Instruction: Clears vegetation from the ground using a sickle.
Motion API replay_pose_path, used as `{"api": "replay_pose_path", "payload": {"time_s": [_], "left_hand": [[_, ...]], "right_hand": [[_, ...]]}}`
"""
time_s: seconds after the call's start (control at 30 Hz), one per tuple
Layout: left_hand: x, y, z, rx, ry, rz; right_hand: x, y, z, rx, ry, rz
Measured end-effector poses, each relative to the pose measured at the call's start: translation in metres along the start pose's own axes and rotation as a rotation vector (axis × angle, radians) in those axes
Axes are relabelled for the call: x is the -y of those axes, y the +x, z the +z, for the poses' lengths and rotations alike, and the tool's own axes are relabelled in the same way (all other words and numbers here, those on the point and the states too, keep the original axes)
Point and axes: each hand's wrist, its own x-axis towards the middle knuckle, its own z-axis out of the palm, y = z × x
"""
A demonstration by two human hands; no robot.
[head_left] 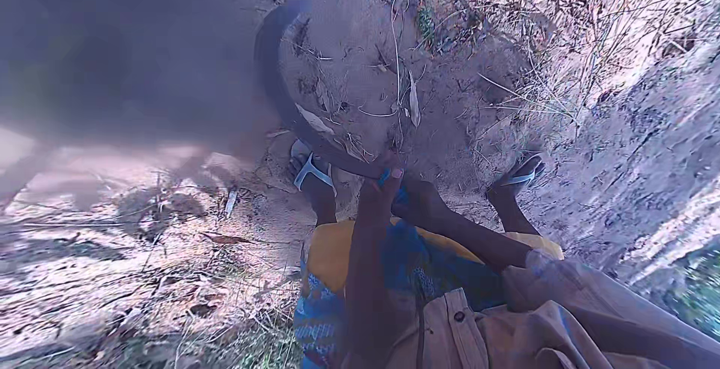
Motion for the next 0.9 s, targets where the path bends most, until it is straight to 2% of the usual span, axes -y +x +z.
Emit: {"api": "replay_pose_path", "payload": {"time_s": [0.1, 0.2, 0.27, 0.33, 0.4, 0.47, 0.57, 0.63, 0.7, 0.77, 0.83, 0.9], "left_hand": [[0.006, 0.002, -0.01, -0.259, -0.276, 0.153], [0.014, 0.004, -0.019, -0.308, -0.414, 0.163], [0.018, 0.005, -0.014, -0.363, -0.348, 0.092], [0.02, 0.005, -0.011, -0.379, -0.214, 0.038], [0.018, 0.005, -0.01, -0.365, -0.107, 0.008], [0.011, 0.006, -0.009, -0.376, -0.065, -0.007], [0.007, 0.008, -0.012, -0.405, -0.089, 0.009], [0.008, 0.009, -0.013, -0.436, -0.107, 0.01], [0.009, 0.009, -0.012, -0.449, -0.107, 0.0], [0.01, 0.008, -0.013, -0.443, -0.101, -0.018], [0.013, 0.008, -0.014, -0.431, -0.105, -0.026], [0.014, 0.007, -0.014, -0.425, -0.117, -0.046]], "right_hand": [[0.003, 0.019, 0.004, 0.252, 0.172, -0.195], [-0.006, 0.051, -0.021, 0.507, 0.246, -0.3], [-0.003, 0.064, -0.034, 0.624, 0.191, -0.209], [0.012, 0.061, -0.034, 0.725, 0.094, -0.014], [0.02, 0.049, -0.021, 0.741, 0.05, 0.105], [0.016, 0.038, -0.011, 0.636, 0.187, 0.12], [-0.001, 0.05, -0.013, 0.35, 0.474, 0.136], [-0.015, 0.088, -0.024, 0.138, 0.265, 0.077], [-0.026, 0.141, -0.035, -0.071, -0.125, -0.067], [-0.028, 0.196, -0.047, -0.144, -0.418, -0.156], [-0.025, 0.241, -0.057, -0.121, -0.613, -0.09], [-0.03, 0.266, -0.06, -0.101, -0.734, 0.11]]}}
